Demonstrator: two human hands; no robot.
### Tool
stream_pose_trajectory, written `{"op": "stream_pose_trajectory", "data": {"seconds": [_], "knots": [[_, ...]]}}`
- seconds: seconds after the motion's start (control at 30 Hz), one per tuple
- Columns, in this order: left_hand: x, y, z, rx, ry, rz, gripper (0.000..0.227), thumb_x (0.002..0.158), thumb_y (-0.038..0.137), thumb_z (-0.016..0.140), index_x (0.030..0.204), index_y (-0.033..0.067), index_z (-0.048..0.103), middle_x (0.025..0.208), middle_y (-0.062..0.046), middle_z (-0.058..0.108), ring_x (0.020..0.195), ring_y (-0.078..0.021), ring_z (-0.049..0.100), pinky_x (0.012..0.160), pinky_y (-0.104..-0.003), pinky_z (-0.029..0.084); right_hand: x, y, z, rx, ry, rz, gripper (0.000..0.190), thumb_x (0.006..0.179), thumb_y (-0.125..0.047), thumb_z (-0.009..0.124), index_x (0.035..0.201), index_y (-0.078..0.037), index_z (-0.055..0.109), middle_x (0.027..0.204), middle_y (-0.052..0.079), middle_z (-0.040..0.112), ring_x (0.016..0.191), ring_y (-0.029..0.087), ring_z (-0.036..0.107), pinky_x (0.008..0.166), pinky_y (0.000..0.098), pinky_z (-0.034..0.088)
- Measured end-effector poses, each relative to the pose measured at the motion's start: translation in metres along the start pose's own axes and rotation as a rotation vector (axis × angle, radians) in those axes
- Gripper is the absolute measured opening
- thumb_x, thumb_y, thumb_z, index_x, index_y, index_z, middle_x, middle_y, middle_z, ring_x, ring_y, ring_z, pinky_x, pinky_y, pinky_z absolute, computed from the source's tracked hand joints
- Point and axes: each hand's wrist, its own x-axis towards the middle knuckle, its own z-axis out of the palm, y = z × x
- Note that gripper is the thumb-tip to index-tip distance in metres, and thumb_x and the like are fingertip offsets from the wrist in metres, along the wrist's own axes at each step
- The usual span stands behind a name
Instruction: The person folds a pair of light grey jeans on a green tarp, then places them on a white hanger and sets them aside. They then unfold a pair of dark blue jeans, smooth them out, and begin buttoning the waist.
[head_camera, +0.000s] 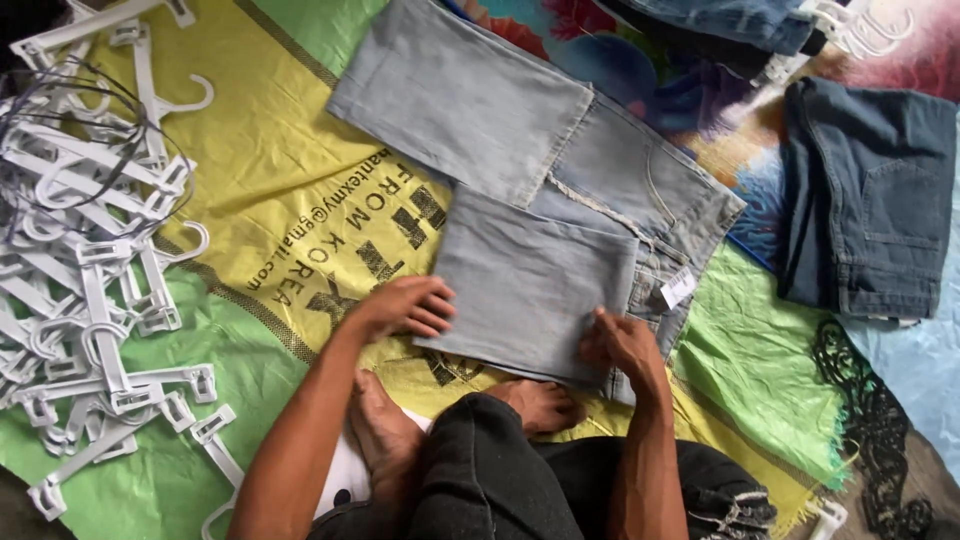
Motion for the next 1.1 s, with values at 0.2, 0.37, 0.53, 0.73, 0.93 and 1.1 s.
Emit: {"op": "stream_pose_trajectory", "data": {"seconds": [0.2,0.37,0.53,0.73,0.93,1.1], "knots": [[-0.01,-0.006,-0.037,-0.05,0.287,0.12,0.052,0.125,0.045,0.066,0.144,-0.0017,0.077,0.128,-0.033,0.088,0.107,-0.0474,0.091,0.089,-0.058,0.077,0.014,0.009,-0.018,0.048,0.474,-0.138,0.047,0.131,-0.046,0.072,0.139,-0.003,0.088,0.118,0.029,0.089,0.113,0.05,0.085,0.103,0.0614,0.066],[-0.003,-0.009,-0.028,-0.004,0.355,0.149,0.046,0.124,0.046,0.072,0.132,0.0021,0.081,0.116,-0.032,0.09,0.094,-0.0464,0.092,0.076,-0.056,0.078,-0.001,0.017,-0.023,-0.16,0.286,0.017,0.056,0.111,-0.066,0.079,0.137,-0.019,0.094,0.121,0.022,0.092,0.129,0.051,0.083,0.112,0.0625,0.063],[-0.022,0.008,-0.013,0.049,0.415,0.186,0.05,0.123,0.048,0.071,0.128,-0.0011,0.08,0.112,-0.032,0.09,0.085,-0.0433,0.092,0.071,-0.051,0.077,0.008,0.041,-0.034,-0.044,0.332,0.032,0.058,0.122,-0.06,0.074,0.144,-0.009,0.09,0.114,0.019,0.093,0.117,0.04,0.089,0.109,0.0579,0.062],[0.0,0.034,-0.038,0.3,0.639,0.201,0.043,0.115,0.067,0.076,0.118,0.0258,0.089,0.092,-0.006,0.09,0.077,-0.0272,0.09,0.067,-0.042,0.075,-0.015,0.007,-0.021,0.305,0.383,-0.243,0.04,0.125,-0.033,0.08,0.124,0.007,0.085,0.101,0.031,0.086,0.088,0.037,0.088,0.083,0.0478,0.075],[0.099,0.117,-0.152,0.08,1.086,0.694,0.052,0.115,0.044,0.088,0.145,0.0022,0.079,0.143,-0.029,0.085,0.142,-0.0463,0.078,0.122,-0.058,0.063,0.003,-0.052,0.019,0.265,0.213,-0.418,0.036,0.129,-0.019,0.07,0.144,0.013,0.079,0.128,0.038,0.085,0.113,0.047,0.086,0.102,0.0587,0.071],[0.106,0.211,-0.173,0.325,0.954,0.45,0.087,0.118,0.053,0.077,0.181,0.0027,0.044,0.153,-0.017,0.075,0.112,-0.0207,0.083,0.082,-0.033,0.073,0.048,-0.111,0.07,-0.014,0.228,-0.752,0.037,0.126,-0.024,0.066,0.156,-0.008,0.079,0.163,0.015,0.077,0.147,0.032,0.076,0.117,0.0452,0.069]]}}
